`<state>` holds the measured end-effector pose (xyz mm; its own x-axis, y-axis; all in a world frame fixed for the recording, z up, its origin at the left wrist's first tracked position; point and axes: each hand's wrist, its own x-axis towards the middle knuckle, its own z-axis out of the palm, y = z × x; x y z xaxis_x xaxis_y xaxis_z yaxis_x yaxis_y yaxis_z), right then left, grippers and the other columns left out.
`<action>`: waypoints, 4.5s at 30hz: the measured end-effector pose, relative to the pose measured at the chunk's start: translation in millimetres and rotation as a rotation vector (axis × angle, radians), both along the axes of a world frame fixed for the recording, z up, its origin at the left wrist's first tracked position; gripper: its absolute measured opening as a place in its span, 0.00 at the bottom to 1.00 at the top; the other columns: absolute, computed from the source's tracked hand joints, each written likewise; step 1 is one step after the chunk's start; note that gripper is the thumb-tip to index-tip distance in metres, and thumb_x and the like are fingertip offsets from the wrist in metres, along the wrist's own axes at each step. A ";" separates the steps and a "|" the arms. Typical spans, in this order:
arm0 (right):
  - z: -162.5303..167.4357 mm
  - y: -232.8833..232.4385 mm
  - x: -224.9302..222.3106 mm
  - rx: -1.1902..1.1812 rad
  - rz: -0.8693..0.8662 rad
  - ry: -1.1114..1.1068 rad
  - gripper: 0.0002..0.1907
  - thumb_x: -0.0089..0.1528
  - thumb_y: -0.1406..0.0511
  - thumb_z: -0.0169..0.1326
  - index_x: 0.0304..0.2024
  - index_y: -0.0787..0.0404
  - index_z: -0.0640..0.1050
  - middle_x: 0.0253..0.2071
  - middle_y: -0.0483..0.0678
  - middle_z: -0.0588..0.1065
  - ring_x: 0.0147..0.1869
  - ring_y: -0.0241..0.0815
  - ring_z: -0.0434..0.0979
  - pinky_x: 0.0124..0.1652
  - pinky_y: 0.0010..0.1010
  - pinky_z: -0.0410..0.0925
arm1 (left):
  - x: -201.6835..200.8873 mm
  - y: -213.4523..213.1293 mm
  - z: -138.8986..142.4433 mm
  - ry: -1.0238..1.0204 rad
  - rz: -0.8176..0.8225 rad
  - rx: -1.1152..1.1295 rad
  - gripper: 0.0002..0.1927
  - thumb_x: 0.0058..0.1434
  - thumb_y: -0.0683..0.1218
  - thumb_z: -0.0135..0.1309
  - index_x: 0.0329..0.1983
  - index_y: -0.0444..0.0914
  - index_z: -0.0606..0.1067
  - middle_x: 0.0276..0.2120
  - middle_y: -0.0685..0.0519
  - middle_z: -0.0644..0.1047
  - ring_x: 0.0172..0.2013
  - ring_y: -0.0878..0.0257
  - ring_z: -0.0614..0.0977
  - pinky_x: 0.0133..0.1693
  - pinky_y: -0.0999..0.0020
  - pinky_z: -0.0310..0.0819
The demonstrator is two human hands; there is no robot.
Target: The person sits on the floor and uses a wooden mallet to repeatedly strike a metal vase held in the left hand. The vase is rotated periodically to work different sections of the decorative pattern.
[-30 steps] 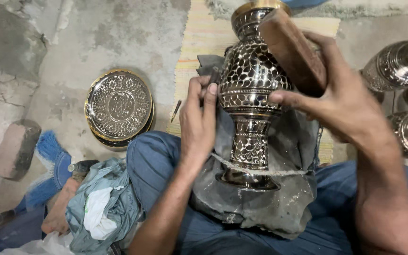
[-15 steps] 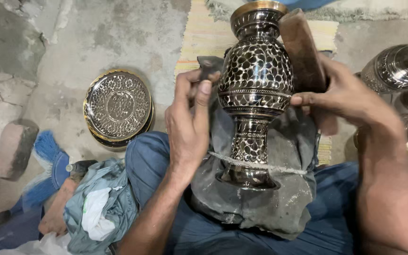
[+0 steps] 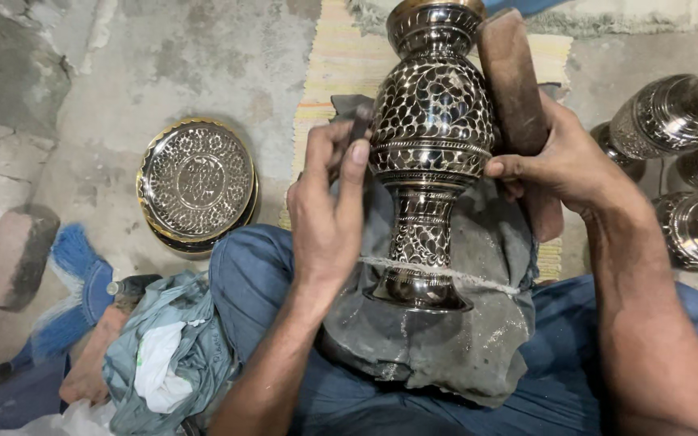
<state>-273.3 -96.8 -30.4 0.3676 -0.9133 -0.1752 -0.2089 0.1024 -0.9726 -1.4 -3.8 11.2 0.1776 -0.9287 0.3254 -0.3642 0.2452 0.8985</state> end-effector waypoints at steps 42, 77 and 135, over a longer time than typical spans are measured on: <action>94.8 57.5 0.4 -0.951 -0.061 0.773 0.26 0.52 0.71 0.67 0.53 0.68 0.77 0.44 0.59 0.78 0.45 0.56 0.80 0.44 0.44 0.73 | -12.1 8.5 21.1 0.061 -0.394 0.175 0.21 0.63 0.47 0.66 0.57 0.37 0.78 0.39 0.52 0.85 0.38 0.68 0.87 0.41 0.72 0.85; 64.1 43.1 -10.9 -0.589 0.090 0.550 0.07 0.62 0.70 0.61 0.41 0.62 0.76 0.36 0.49 0.78 0.38 0.44 0.82 0.37 0.34 0.76 | -8.2 9.7 28.1 -0.026 -0.427 0.265 0.21 0.64 0.48 0.63 0.59 0.38 0.77 0.32 0.56 0.84 0.34 0.72 0.85 0.36 0.75 0.83; 52.3 29.9 -23.9 -0.926 0.111 0.789 0.16 0.56 0.69 0.68 0.44 0.66 0.77 0.33 0.55 0.79 0.37 0.49 0.82 0.35 0.40 0.75 | -30.5 9.2 11.8 0.135 -0.381 0.277 0.21 0.66 0.42 0.64 0.61 0.33 0.77 0.34 0.52 0.85 0.36 0.71 0.83 0.39 0.76 0.80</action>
<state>-297.2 -67.0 21.9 0.5384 -0.7816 0.3150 -0.7383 -0.6177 -0.2707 -31.9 5.4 23.1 -0.1679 -0.9843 0.0541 -0.1707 0.0830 0.9818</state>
